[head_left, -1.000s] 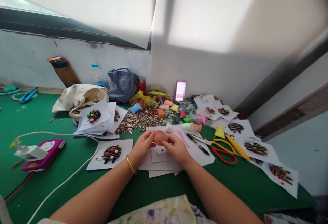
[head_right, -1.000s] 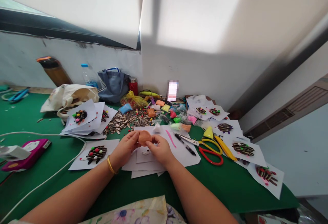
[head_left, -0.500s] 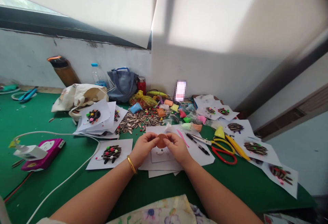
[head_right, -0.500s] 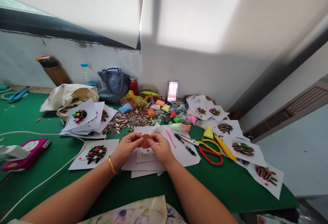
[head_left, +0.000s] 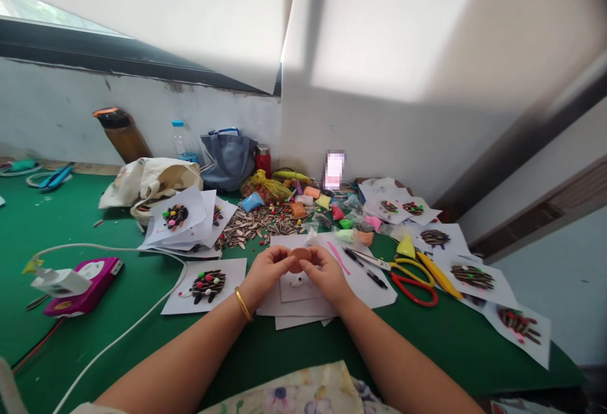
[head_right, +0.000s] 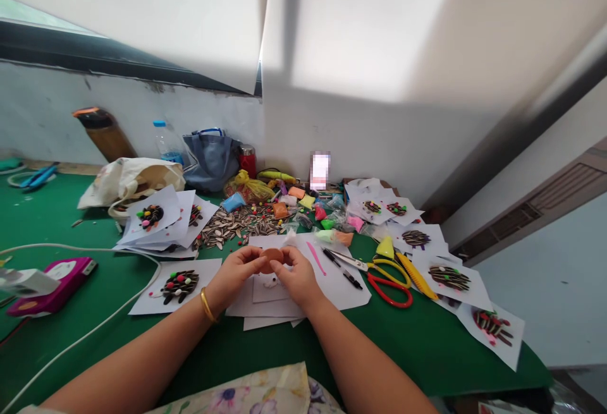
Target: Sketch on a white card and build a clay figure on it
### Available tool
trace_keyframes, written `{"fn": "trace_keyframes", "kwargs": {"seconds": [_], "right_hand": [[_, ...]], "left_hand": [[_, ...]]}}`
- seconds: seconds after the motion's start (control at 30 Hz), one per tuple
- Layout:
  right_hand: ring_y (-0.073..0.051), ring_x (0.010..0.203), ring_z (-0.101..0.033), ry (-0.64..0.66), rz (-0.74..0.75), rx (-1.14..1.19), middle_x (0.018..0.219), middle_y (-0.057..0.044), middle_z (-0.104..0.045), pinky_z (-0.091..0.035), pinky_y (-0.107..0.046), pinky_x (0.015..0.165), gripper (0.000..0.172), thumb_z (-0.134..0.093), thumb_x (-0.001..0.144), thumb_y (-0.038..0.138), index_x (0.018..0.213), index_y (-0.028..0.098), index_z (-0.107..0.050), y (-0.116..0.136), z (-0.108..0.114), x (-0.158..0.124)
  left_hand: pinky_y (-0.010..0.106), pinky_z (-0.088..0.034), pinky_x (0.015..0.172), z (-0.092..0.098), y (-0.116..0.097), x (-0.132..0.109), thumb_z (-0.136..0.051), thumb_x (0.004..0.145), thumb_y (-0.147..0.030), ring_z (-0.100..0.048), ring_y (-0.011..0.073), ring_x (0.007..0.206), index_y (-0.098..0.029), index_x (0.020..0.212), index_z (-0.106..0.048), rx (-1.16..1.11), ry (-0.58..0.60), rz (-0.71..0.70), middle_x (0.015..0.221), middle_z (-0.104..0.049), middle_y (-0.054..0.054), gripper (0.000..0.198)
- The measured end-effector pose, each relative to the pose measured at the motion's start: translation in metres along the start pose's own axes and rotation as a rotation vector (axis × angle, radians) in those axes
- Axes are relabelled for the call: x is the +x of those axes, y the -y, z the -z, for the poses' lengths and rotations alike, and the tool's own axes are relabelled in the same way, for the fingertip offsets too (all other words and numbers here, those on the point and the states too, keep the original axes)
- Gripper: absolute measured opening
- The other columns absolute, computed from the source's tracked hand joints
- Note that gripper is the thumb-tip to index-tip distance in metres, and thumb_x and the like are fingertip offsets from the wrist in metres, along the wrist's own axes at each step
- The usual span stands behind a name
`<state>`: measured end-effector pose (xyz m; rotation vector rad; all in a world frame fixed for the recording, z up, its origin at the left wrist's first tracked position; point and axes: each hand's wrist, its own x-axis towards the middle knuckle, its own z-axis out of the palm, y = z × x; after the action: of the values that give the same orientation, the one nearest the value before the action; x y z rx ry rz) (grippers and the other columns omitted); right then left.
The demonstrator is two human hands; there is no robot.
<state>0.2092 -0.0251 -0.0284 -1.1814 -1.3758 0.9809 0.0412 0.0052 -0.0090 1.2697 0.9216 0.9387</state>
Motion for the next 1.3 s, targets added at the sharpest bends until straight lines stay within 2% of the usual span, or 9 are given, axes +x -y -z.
{"fn": "trace_keyframes", "kwargs": {"seconds": [0.23, 0.33, 0.47, 0.63, 0.77, 0.97, 1.07, 1.2, 1.3], "right_hand": [[-0.020, 0.080, -0.062, -0.022, -0.019, 0.015, 0.084, -0.004, -0.067, -0.050, -0.033, 0.075, 0.025, -0.059, 0.086, 0.043, 0.088, 0.019, -0.063, -0.001, 0.001, 0.001], [-0.019, 0.079, -0.061, -0.041, -0.008, 0.029, 0.085, -0.004, -0.065, -0.050, -0.031, 0.073, 0.025, -0.060, 0.085, 0.043, 0.090, 0.019, -0.063, -0.004, 0.000, 0.001], [-0.019, 0.084, -0.062, 0.012, -0.033, 0.133, 0.094, -0.004, -0.066, -0.051, -0.032, 0.075, 0.035, -0.065, 0.082, 0.043, 0.107, 0.020, -0.059, -0.007, -0.001, 0.002], [-0.020, 0.080, -0.063, 0.057, -0.080, 0.085, 0.085, -0.004, -0.067, -0.051, -0.033, 0.074, 0.027, -0.066, 0.081, 0.044, 0.091, 0.018, -0.062, -0.003, -0.002, 0.001], [-0.020, 0.081, -0.063, 0.066, -0.040, 0.116, 0.086, -0.004, -0.066, -0.050, -0.033, 0.076, 0.029, -0.061, 0.085, 0.046, 0.093, 0.019, -0.062, 0.003, -0.002, 0.000], [-0.020, 0.083, -0.065, 0.076, -0.045, 0.097, 0.088, -0.004, -0.068, -0.051, -0.034, 0.077, 0.030, -0.060, 0.086, 0.047, 0.096, 0.018, -0.063, 0.001, -0.001, 0.000], [-0.020, 0.081, -0.064, 0.059, -0.014, 0.047, 0.087, -0.005, -0.069, -0.050, -0.033, 0.076, 0.031, -0.055, 0.089, 0.047, 0.095, 0.018, -0.064, 0.002, 0.000, -0.001], [-0.019, 0.082, -0.064, 0.110, 0.021, 0.010, 0.087, -0.004, -0.069, -0.050, -0.032, 0.077, 0.028, -0.056, 0.089, 0.044, 0.097, 0.019, -0.065, 0.006, -0.001, -0.004], [-0.019, 0.082, -0.063, 0.092, 0.007, -0.014, 0.087, -0.003, -0.068, -0.049, -0.031, 0.076, 0.025, -0.061, 0.085, 0.042, 0.095, 0.019, -0.064, 0.006, -0.002, -0.004]], "left_hand": [[0.027, -0.048, 0.068, -0.002, 0.002, -0.001, -0.074, 0.072, -0.046, -0.062, 0.0166, 0.074, -0.014, 0.084, -0.065, 0.108, 0.105, -0.033, 0.079, -0.066, 0.004, 0.036], [0.026, -0.048, 0.064, 0.000, 0.005, 0.001, -0.073, 0.073, -0.048, -0.061, 0.0159, 0.070, -0.014, 0.079, -0.064, 0.128, 0.063, -0.049, 0.075, -0.065, 0.004, 0.035], [0.026, -0.048, 0.065, 0.001, 0.003, 0.001, -0.072, 0.073, -0.048, -0.061, 0.0161, 0.070, -0.015, 0.080, -0.064, 0.099, 0.007, -0.050, 0.074, -0.066, 0.003, 0.035], [0.027, -0.049, 0.069, 0.000, 0.000, -0.001, -0.070, 0.075, -0.045, -0.061, 0.0160, 0.075, -0.015, 0.092, -0.063, 0.065, 0.006, -0.058, 0.084, -0.066, 0.004, 0.034], [0.027, -0.049, 0.068, -0.001, 0.002, -0.001, -0.078, 0.066, -0.037, -0.061, 0.0160, 0.074, -0.016, 0.088, -0.062, 0.090, -0.007, -0.069, 0.080, -0.065, 0.001, 0.035], [0.030, -0.050, 0.074, 0.000, 0.003, 0.001, -0.076, 0.068, -0.036, -0.064, 0.0191, 0.081, -0.016, 0.094, -0.065, 0.079, -0.021, -0.046, 0.088, -0.069, 0.004, 0.035], [0.030, -0.050, 0.074, 0.000, 0.003, 0.001, -0.073, 0.071, -0.039, -0.064, 0.0197, 0.080, -0.015, 0.087, -0.066, 0.096, -0.019, -0.067, 0.084, -0.069, 0.005, 0.030], [0.026, -0.047, 0.064, 0.000, 0.002, 0.000, -0.075, 0.068, -0.038, -0.061, 0.0164, 0.067, -0.015, 0.074, -0.063, 0.118, -0.048, -0.051, 0.069, -0.065, 0.001, 0.027], [0.027, -0.049, 0.067, 0.000, 0.000, 0.000, -0.073, 0.071, -0.042, -0.062, 0.0170, 0.070, -0.015, 0.079, -0.066, 0.099, -0.042, -0.049, 0.074, -0.068, 0.003, 0.030]]}}
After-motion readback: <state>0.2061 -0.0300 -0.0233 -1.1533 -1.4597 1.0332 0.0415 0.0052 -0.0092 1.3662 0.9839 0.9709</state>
